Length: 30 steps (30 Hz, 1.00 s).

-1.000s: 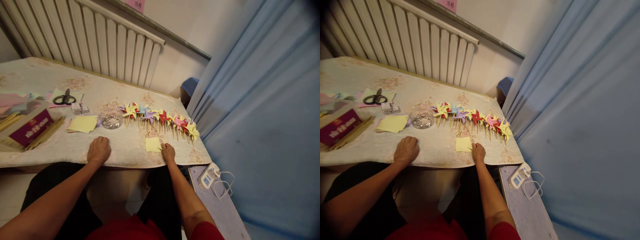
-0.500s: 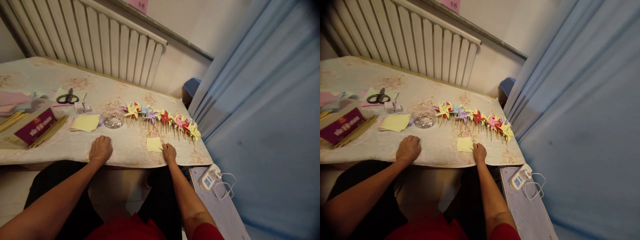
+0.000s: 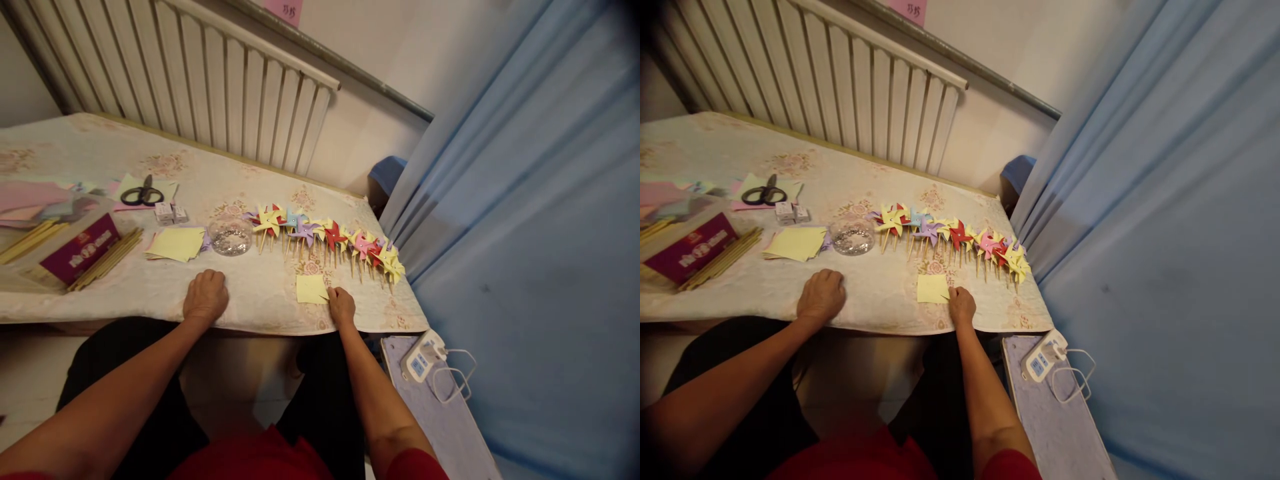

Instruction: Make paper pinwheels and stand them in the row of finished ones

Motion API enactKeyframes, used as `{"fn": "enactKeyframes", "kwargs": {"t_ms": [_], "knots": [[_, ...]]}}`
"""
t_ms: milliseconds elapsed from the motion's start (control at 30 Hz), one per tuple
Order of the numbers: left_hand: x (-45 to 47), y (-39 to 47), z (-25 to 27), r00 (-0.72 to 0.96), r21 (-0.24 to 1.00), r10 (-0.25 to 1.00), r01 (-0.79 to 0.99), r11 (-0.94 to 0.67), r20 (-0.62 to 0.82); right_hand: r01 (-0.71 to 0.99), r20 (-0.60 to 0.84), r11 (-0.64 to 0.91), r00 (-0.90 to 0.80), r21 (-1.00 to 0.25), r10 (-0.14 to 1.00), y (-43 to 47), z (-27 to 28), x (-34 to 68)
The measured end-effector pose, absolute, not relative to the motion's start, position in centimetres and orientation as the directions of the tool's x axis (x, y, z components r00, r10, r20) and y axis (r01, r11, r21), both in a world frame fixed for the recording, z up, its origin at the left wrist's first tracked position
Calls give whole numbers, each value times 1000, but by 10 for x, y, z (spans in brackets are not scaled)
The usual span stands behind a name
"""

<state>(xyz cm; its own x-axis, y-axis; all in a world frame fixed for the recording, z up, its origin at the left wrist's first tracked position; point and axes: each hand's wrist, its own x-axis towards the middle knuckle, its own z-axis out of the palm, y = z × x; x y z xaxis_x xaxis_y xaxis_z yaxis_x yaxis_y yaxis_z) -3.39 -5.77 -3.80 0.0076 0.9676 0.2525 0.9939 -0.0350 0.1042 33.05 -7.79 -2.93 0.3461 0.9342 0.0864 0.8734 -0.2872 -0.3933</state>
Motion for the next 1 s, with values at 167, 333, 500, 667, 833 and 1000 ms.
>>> {"fn": "enactKeyframes", "kwargs": {"t_ms": [167,333,500,667,833,1000], "knots": [[-35,-56,-42,13,98,961,994,-42,276,874,85,-288,347,-391,934,-78,-28,330],[-36,-55,-46,15,89,955,995,-43,296,874,81,-290,346,-390,935,-79,-27,329],[-36,-55,-46,14,79,955,996,-39,296,875,80,-287,343,-389,936,-78,-29,330],[-35,-55,-46,9,80,955,996,-34,297,876,79,-287,342,-387,936,-77,-32,332],[-36,-55,-47,7,80,955,996,-32,296,877,75,-286,339,-386,938,-77,-31,332],[-35,-55,-46,10,90,953,995,-39,304,876,72,-283,336,-390,939,-78,-29,331]]}}
